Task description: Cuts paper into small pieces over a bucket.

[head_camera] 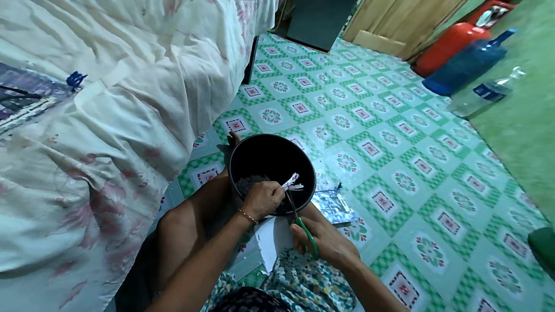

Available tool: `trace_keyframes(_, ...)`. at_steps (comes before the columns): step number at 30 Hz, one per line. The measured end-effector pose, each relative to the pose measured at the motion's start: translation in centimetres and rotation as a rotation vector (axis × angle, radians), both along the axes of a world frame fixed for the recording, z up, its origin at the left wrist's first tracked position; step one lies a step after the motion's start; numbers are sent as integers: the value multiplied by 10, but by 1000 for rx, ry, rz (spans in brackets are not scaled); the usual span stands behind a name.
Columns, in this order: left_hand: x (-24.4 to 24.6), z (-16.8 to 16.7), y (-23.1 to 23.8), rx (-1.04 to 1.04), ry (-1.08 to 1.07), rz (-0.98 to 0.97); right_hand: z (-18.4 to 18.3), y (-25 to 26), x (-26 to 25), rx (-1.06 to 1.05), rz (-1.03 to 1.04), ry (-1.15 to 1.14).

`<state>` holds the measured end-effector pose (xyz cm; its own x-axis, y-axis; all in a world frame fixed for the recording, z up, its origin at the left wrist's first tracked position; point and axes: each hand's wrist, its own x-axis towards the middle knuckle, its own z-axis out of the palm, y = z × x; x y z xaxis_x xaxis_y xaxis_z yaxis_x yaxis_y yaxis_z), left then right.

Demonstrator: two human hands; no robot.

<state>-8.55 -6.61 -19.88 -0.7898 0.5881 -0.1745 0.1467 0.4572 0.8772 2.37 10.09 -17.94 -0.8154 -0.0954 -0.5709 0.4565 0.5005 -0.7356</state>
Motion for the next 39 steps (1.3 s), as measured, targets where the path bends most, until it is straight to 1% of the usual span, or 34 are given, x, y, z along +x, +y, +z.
trace_keyframes(7,1,-2,3,14,14,-97,-6,-1,-5,0,22,48)
trace_keyframes(13,-1,-1,2,38,1,-87,-15,-7,-1,-6,-35,157)
trace_keyframes(15,-1,-1,2,51,-17,-80,-19,-7,0,-5,-86,187)
trace_keyframes(19,-2,0,1,78,-46,-55,-23,-5,2,44,-132,234)
trace_keyframes(21,-3,0,2,66,-48,-63,-19,-7,1,-15,-146,209)
trace_keyframes(24,-5,-1,5,25,-40,-112,-12,-9,-3,-185,-153,104)
trace_keyframes(26,-5,0,6,24,-33,-122,-14,-9,-5,-239,-197,101)
trace_keyframes(28,-5,-2,6,106,-36,-58,-18,-9,-4,-283,-249,148)
trace_keyframes(30,-5,-4,5,212,-91,24,-19,-10,-3,-305,-276,184)
trace_keyframes(33,-7,-6,3,297,-156,45,-17,-9,-3,-322,-258,174)
trace_keyframes(35,-10,-6,3,271,-185,-19,-15,-6,-4,-348,-206,103)
trace_keyframes(36,-10,-4,3,218,-194,-76,-15,-4,-4,-354,-184,75)
trace_keyframes(38,-10,0,5,120,-184,-155,-15,-5,-3,-350,-209,65)
trace_keyframes(39,-10,1,6,104,-177,-159,-16,-7,-2,-337,-242,79)
